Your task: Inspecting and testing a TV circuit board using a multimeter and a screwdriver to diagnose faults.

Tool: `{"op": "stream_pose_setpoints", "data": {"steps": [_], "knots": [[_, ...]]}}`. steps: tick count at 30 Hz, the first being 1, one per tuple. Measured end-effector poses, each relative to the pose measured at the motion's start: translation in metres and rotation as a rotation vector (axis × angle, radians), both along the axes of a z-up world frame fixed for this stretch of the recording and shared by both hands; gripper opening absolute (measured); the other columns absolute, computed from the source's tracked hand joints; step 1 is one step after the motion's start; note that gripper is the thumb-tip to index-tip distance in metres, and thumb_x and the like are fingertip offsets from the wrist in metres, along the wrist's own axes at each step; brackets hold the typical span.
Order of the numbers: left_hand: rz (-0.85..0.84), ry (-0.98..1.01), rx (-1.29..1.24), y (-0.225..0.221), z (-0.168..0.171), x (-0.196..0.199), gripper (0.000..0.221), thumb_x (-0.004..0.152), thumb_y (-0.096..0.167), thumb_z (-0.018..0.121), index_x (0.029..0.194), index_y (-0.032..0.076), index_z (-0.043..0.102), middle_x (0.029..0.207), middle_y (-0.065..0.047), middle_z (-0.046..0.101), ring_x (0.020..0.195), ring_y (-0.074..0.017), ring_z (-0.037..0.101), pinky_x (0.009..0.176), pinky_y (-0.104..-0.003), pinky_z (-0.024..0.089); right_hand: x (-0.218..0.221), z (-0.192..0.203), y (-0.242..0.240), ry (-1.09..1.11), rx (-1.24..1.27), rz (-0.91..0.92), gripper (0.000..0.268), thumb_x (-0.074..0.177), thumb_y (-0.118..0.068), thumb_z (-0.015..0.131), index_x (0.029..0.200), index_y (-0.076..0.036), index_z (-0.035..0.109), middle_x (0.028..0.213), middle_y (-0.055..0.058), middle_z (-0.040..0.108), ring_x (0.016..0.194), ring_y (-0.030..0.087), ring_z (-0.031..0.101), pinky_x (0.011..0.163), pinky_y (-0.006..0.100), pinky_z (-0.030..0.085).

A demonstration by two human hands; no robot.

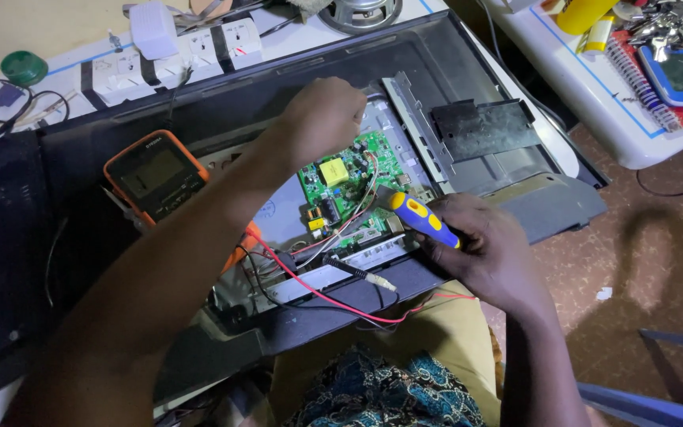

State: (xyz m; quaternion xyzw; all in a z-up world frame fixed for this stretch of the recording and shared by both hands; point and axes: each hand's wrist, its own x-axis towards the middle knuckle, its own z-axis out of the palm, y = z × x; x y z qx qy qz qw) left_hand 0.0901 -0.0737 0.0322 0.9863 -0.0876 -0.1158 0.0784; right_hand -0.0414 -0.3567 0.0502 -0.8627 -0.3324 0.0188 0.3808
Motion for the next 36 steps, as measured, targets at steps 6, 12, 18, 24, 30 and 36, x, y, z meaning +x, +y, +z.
{"op": "stream_pose_setpoints", "data": {"steps": [6, 12, 18, 24, 30, 36], "knots": [[0.063, 0.054, 0.035, -0.005, 0.007, -0.007, 0.043, 0.097, -0.008, 0.051, 0.06, 0.012, 0.04, 0.061, 0.001, 0.029, 0.052, -0.0144, 0.026, 0.049, -0.037, 0.025, 0.0, -0.003, -0.001, 0.006, 0.009, -0.006, 0.022, 0.08, -0.012, 0.081, 0.102, -0.013, 0.082, 0.102, 0.002, 0.081, 0.095, 0.022, 0.074, 0.078, 0.037, 0.05], [-0.059, 0.022, -0.152, 0.002, 0.04, -0.039, 0.031, 0.102, 0.005, 0.055, 0.126, 0.007, 0.074, 0.126, -0.018, 0.075, 0.102, -0.0331, 0.071, 0.075, -0.048, 0.054, -0.007, -0.013, 0.002, 0.037, 0.335, -0.161, 0.019, 0.093, -0.004, 0.078, 0.112, -0.005, 0.079, 0.105, 0.004, 0.075, 0.1, 0.017, 0.067, 0.091, 0.031, 0.05], [-0.266, -0.051, -0.118, 0.029, 0.006, -0.056, 0.052, 0.107, 0.041, 0.06, 0.135, -0.001, 0.069, 0.128, -0.026, 0.071, 0.117, -0.0442, 0.066, 0.09, -0.058, 0.052, -0.009, -0.004, 0.007, 0.32, 0.482, -0.422, 0.02, 0.103, -0.012, 0.07, 0.122, -0.009, 0.075, 0.102, 0.002, 0.073, 0.087, 0.013, 0.065, 0.078, 0.026, 0.055], [-0.251, 0.055, -0.233, 0.036, 0.029, -0.101, 0.098, 0.09, 0.049, 0.082, 0.166, 0.004, 0.039, 0.17, -0.022, 0.041, 0.152, -0.0384, 0.041, 0.117, -0.052, 0.035, -0.007, 0.01, 0.012, 0.369, 0.33, -0.395, 0.015, 0.1, -0.008, 0.077, 0.114, -0.011, 0.078, 0.099, -0.003, 0.073, 0.086, 0.01, 0.062, 0.075, 0.025, 0.046], [-0.342, -0.335, -0.357, 0.049, -0.01, -0.105, 0.072, 0.099, 0.041, 0.081, 0.147, -0.009, 0.063, 0.146, -0.03, 0.065, 0.134, -0.0454, 0.059, 0.109, -0.057, 0.043, 0.005, 0.01, -0.006, -0.015, -0.129, -0.045, 0.038, 0.081, -0.003, 0.078, 0.118, -0.009, 0.077, 0.127, 0.01, 0.073, 0.11, 0.029, 0.07, 0.085, 0.04, 0.048], [-0.382, -0.445, -0.421, 0.054, -0.02, -0.103, 0.051, 0.107, 0.03, 0.077, 0.142, -0.006, 0.069, 0.139, -0.028, 0.071, 0.127, -0.0444, 0.064, 0.105, -0.059, 0.047, -0.003, 0.007, 0.002, 0.0, -0.269, -0.154, 0.028, 0.083, -0.004, 0.075, 0.11, -0.01, 0.076, 0.115, 0.005, 0.073, 0.086, 0.03, 0.069, 0.068, 0.043, 0.048]]}}
